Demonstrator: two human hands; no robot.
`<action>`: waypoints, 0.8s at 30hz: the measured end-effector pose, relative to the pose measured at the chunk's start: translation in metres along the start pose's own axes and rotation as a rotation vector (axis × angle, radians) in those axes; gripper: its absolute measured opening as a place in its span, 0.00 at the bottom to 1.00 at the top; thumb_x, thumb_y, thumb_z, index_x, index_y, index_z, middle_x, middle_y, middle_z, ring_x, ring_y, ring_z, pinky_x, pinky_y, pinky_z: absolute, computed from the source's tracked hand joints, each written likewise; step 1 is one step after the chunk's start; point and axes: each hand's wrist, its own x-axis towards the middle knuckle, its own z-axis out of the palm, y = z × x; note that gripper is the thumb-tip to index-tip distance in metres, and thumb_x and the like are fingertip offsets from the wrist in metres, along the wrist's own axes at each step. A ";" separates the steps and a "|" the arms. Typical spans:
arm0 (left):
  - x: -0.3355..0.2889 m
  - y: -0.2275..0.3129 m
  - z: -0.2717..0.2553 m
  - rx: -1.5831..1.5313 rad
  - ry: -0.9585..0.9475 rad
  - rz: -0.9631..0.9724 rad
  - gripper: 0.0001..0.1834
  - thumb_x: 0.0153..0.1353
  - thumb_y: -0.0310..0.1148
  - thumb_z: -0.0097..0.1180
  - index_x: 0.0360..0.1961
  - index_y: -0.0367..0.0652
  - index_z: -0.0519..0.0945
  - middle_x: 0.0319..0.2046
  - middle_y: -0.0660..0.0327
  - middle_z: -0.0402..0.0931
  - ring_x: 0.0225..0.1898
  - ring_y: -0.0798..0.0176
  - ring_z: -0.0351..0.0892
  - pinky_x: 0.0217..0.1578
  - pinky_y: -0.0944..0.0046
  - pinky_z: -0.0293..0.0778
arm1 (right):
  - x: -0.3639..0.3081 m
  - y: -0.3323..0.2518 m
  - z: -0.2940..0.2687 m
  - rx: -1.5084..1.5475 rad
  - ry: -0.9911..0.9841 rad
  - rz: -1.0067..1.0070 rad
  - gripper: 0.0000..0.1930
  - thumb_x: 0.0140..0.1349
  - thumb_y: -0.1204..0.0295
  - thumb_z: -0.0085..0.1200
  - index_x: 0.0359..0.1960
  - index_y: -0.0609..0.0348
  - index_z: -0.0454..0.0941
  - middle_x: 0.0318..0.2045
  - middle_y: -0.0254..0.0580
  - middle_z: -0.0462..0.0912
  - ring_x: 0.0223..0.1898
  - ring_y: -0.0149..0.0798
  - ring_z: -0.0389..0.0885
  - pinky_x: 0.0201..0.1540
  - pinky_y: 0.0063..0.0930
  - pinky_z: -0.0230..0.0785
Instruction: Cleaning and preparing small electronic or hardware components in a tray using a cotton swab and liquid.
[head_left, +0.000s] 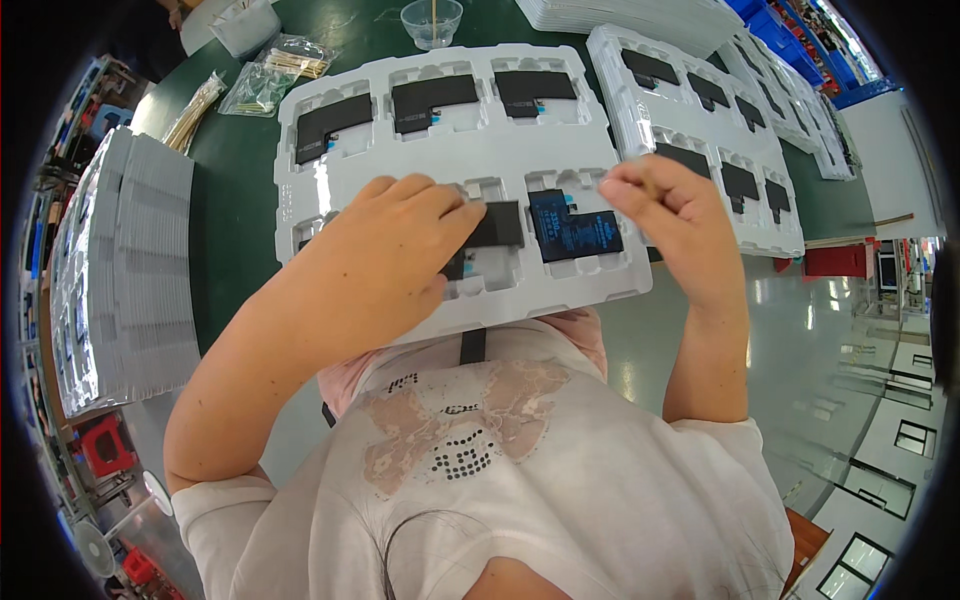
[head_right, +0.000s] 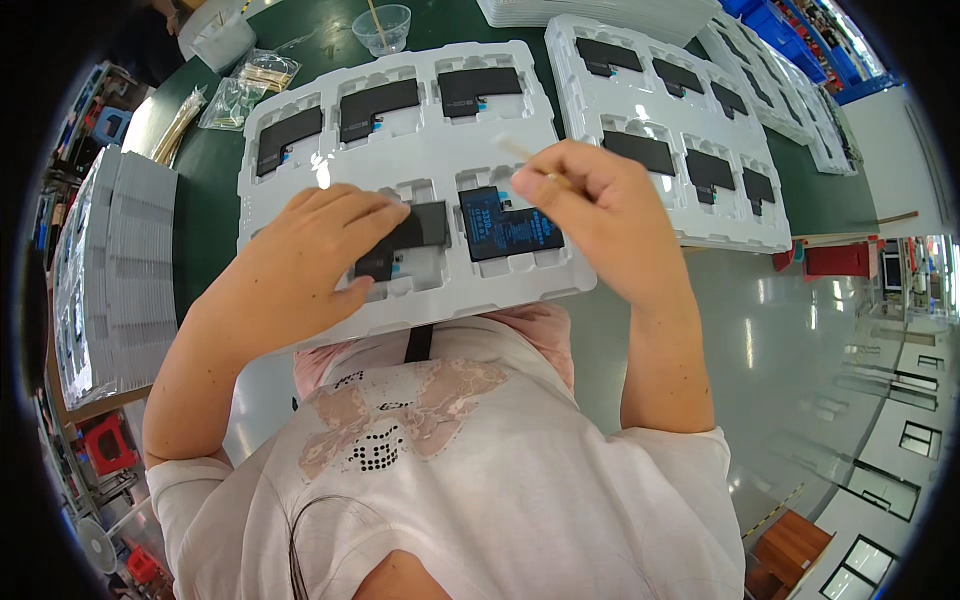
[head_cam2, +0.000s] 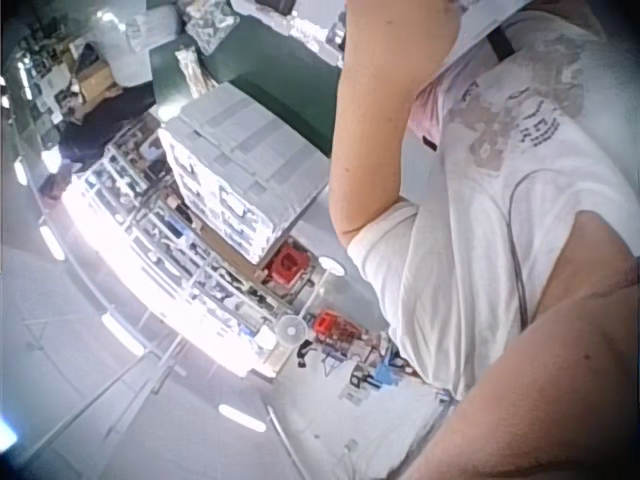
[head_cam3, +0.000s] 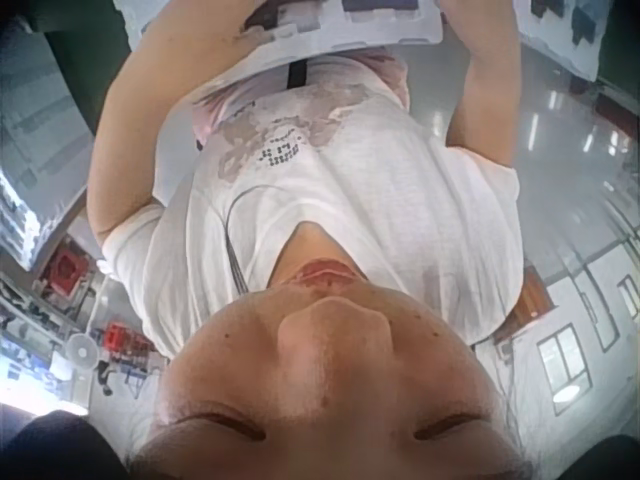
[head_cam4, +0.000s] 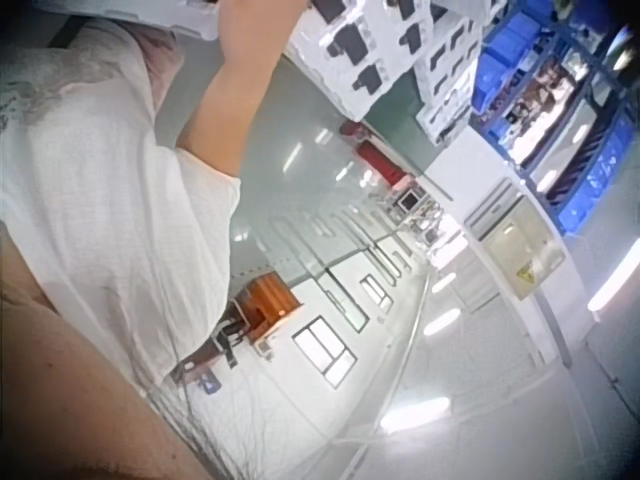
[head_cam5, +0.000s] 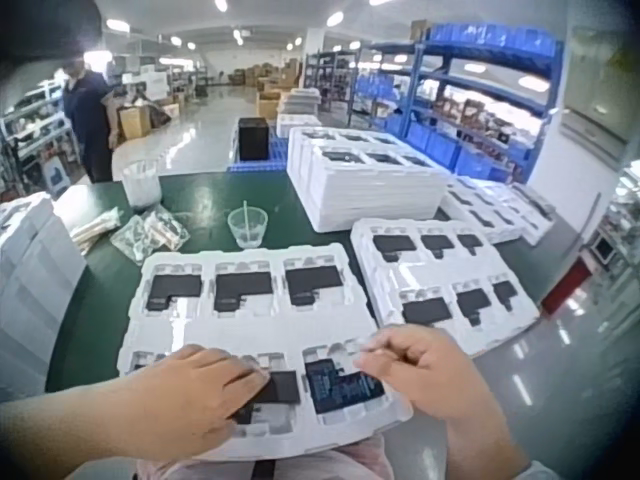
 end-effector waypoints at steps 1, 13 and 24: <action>-0.003 -0.004 0.003 -0.020 -0.023 0.043 0.28 0.48 0.23 0.59 0.55 0.35 0.72 0.51 0.52 0.72 0.55 0.48 0.70 0.57 0.54 0.64 | 0.001 0.002 0.003 -0.079 -0.061 0.031 0.09 0.62 0.69 0.58 0.36 0.63 0.81 0.17 0.24 0.66 0.21 0.19 0.58 0.25 0.19 0.51; -0.017 -0.007 0.021 -0.090 0.224 -0.055 0.30 0.46 0.30 0.67 0.54 0.41 0.75 0.49 0.56 0.72 0.52 0.50 0.68 0.55 0.54 0.65 | 0.033 -0.008 0.019 -0.460 -0.465 0.054 0.19 0.53 0.77 0.60 0.49 0.60 0.79 0.15 0.27 0.63 0.19 0.24 0.60 0.23 0.24 0.54; -0.012 -0.012 0.020 -0.072 0.240 -0.027 0.27 0.45 0.32 0.68 0.49 0.41 0.78 0.45 0.58 0.74 0.52 0.54 0.70 0.55 0.55 0.64 | 0.031 -0.040 0.008 -0.438 -0.401 0.011 0.11 0.46 0.78 0.62 0.31 0.62 0.74 0.15 0.34 0.65 0.20 0.31 0.63 0.25 0.28 0.59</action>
